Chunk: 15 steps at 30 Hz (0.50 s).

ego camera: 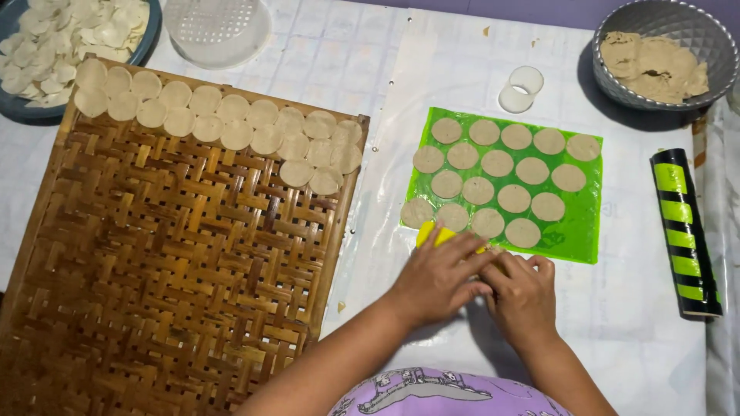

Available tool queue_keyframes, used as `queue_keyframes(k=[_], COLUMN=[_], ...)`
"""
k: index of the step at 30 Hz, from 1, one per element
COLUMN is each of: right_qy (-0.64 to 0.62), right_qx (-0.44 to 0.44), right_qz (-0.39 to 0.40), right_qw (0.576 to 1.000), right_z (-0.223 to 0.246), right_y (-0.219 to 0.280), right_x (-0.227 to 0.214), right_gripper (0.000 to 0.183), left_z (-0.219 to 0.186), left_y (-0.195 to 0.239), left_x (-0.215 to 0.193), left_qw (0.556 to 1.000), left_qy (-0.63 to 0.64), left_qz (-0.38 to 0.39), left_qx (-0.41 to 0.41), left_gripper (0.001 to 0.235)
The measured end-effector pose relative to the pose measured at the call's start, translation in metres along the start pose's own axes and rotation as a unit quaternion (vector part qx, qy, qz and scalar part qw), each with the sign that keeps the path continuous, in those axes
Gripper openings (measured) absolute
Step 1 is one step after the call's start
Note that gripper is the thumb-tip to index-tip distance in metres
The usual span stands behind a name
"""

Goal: The person uses a circular cutter to cut round pieces from a sheet of dough laid on a green mat. They remove the excess dough scraps and then use a yellow spatula to lift the cut dough circles and place them onto a woven bamboo tray.

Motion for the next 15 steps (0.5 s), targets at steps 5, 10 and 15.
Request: queue_keyframes(k=[5,10,15], right_qy=[0.013,0.031,0.179], right_qx=[0.041,0.128,0.26], right_qz=[0.042,0.078,0.095], right_qw=[0.998,0.988,0.944], right_z=[-0.011,-0.052,-0.127], right_y=[0.009,0.033,0.065], right_x=[-0.005,-0.008,0.006], right_gripper=[0.046,0.056,0.034], left_z=[0.033,0.073,0.091], left_y=[0.015,0.031,0.048], left_x=[0.026,0.006,0.0], left_qw=[0.994,0.953,0.943], left_qy=[-0.063,-0.201,-0.231], left_qz=[0.08,0.111,0.027], left_qx=[-0.039,-0.198,-0.239], left_gripper=[0.073,0.072,0.076])
Point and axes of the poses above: each hand's wrist, its own y-axis away from the middle knuckle, its own x-axis out of the palm, z = x × y, the point moved 6 cm from there along -y, towards the middle knuckle, and after that the axes turned 13 degrees about y, right-handed, at the moved point
